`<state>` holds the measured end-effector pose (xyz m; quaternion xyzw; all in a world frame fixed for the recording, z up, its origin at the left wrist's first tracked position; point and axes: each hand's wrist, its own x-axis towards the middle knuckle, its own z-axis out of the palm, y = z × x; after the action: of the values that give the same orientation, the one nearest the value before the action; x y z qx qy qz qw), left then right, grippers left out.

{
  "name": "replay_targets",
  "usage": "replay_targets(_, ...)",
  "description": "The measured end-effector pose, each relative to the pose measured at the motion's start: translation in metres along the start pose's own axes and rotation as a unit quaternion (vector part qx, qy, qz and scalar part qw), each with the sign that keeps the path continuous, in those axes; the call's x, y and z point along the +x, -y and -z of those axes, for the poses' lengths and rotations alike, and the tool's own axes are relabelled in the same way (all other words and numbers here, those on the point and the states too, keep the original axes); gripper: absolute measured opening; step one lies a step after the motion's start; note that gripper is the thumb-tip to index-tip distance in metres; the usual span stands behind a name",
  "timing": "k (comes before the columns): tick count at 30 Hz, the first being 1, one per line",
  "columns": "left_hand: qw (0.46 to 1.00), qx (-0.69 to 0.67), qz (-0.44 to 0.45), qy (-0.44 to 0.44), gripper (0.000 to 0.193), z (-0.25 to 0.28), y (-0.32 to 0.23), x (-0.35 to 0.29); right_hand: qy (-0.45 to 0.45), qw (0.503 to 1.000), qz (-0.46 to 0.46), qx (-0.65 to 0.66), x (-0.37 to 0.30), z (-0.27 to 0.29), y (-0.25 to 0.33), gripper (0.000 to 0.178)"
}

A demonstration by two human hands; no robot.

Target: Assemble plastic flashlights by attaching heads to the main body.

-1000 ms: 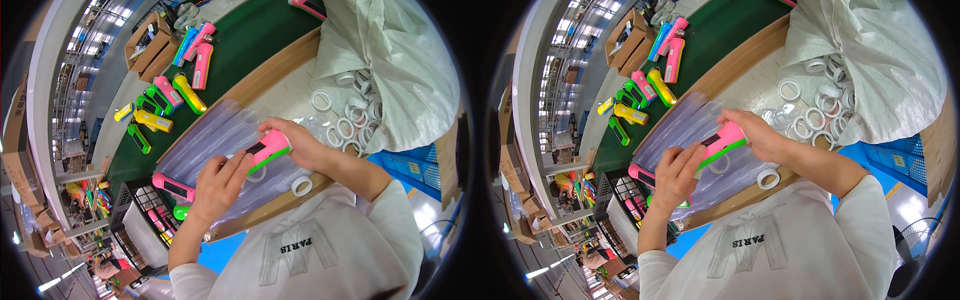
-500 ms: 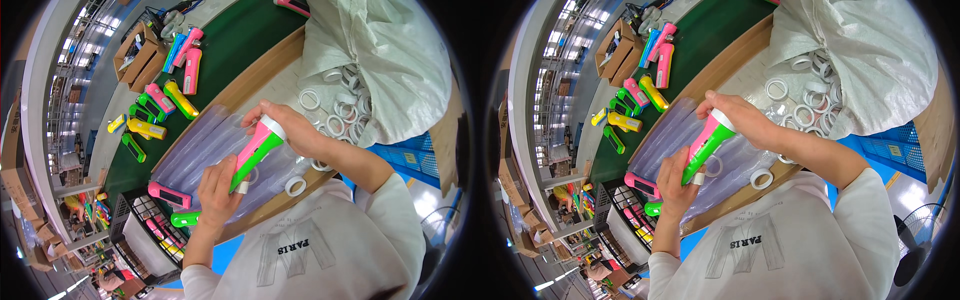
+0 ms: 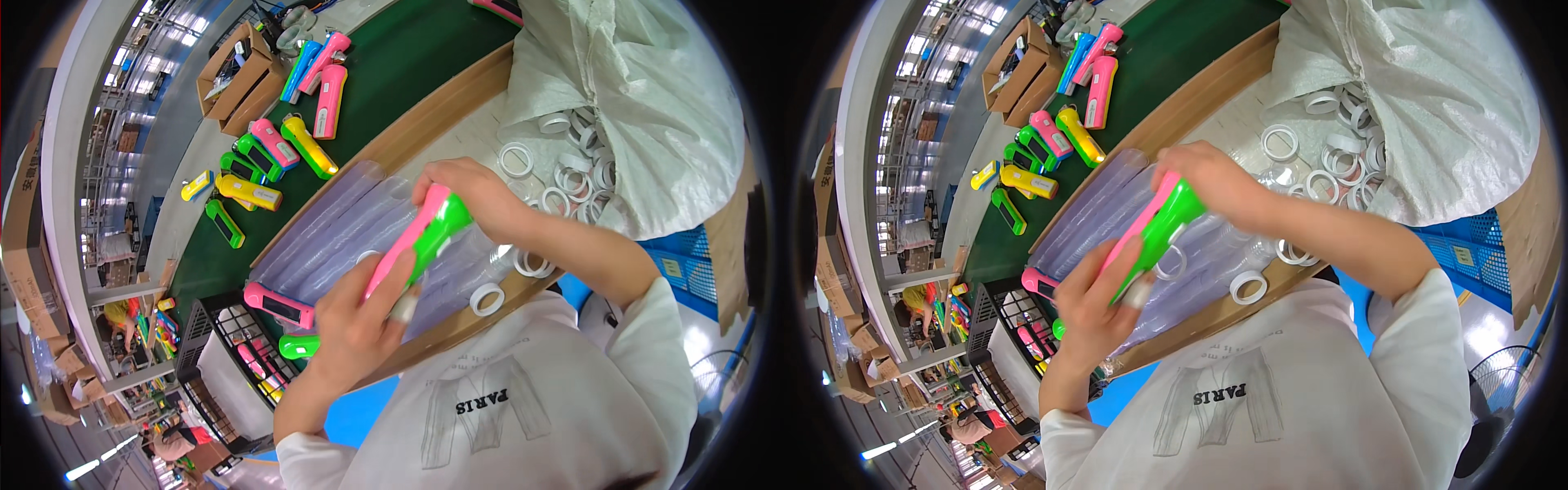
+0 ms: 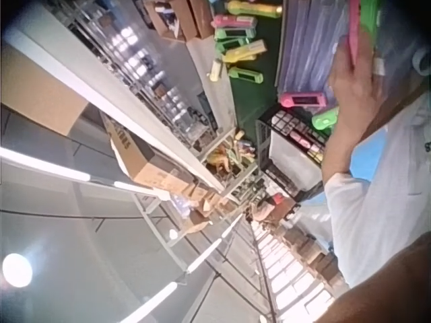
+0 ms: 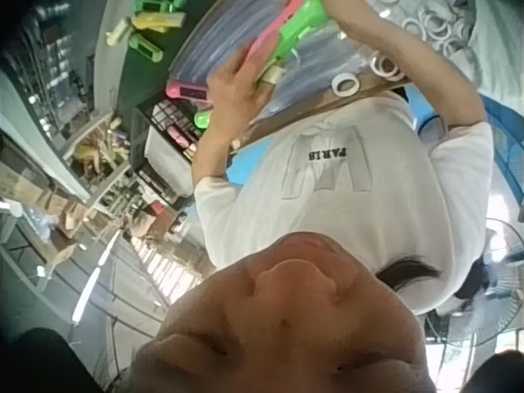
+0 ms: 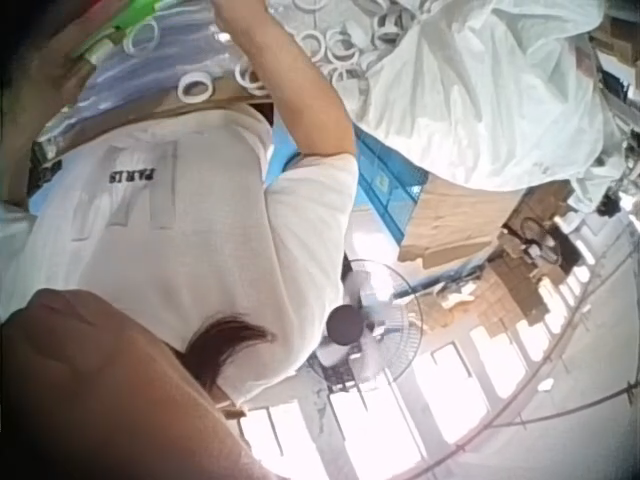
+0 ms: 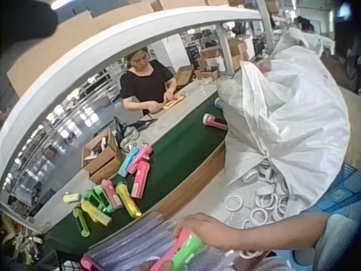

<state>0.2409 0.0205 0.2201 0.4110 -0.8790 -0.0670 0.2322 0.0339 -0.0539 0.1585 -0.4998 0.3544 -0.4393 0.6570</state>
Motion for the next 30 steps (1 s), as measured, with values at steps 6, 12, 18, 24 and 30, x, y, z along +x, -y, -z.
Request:
replay_targets(6, 0.963, -0.192, 0.19, -0.024, 0.048, -0.052, 0.025, -0.023, -0.013, 0.977, -0.154, 0.147, 0.019, 0.005, -0.029, 0.044)
replay_targets(12, 0.406, -0.819, 0.406, -0.017, 0.058, -0.078, 0.032, -0.043, 0.015, 0.943, -0.007, 0.331, -0.001, 0.001, -0.021, 0.052)
replay_targets(18, 0.911, -0.3, 0.276, 0.069, 0.065, -0.086, 0.026, -0.027, -0.082, 0.982, -0.008, 0.172, -0.001, 0.005, -0.024, 0.042)
replay_targets(24, 0.548, -0.734, 0.391, 0.089, 0.059, -0.078, 0.007, -0.01, -0.019, 0.937, 0.038, 0.347, -0.006, 0.009, -0.019, 0.04)
replay_targets(30, 0.743, -0.555, 0.367, 0.081, 0.047, -0.086, -0.019, -0.011, -0.005, 0.926, 0.047, 0.374, -0.014, -0.001, -0.021, 0.034)
